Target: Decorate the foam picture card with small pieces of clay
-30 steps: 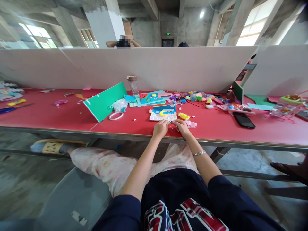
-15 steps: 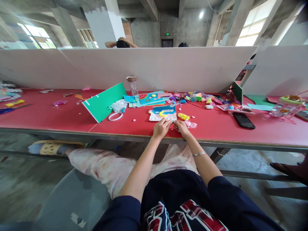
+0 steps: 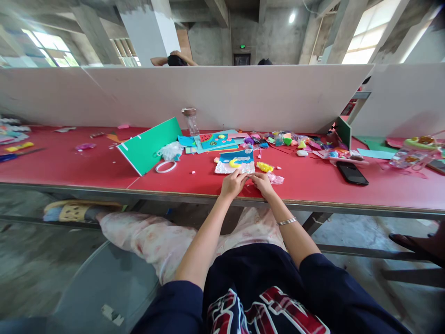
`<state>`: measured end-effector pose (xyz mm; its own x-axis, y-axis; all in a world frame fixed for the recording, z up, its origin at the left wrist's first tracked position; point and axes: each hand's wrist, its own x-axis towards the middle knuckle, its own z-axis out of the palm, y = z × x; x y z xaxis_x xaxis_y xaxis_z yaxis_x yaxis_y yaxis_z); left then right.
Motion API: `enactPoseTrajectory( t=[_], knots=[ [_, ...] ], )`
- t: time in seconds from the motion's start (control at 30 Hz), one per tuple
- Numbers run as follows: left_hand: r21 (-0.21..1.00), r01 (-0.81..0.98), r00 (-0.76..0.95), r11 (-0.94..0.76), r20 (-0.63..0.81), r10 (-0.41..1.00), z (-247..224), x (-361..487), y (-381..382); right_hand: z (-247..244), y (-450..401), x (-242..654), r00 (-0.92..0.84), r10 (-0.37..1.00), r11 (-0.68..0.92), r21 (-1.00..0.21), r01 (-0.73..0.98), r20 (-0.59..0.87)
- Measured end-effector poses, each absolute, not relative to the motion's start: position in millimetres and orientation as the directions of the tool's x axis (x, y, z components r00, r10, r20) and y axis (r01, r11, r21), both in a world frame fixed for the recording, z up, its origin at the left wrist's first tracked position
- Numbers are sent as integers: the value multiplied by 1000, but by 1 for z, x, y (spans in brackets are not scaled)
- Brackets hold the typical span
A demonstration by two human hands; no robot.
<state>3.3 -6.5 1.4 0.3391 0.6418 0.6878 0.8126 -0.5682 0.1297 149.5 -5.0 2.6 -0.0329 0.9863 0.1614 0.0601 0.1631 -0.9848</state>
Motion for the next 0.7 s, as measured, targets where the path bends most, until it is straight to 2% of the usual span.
enactPoseTrajectory(
  t=[0.3,0.7],
  knots=[
    [80,808,353,-583,727,589,-2,1,-6,1,-4,150,-21,980,200,-974,110,199],
    [57,810,391,-584,689,610,-2,2,-6,4,-8,150,-16,973,229,-958,173,230]
  ],
)
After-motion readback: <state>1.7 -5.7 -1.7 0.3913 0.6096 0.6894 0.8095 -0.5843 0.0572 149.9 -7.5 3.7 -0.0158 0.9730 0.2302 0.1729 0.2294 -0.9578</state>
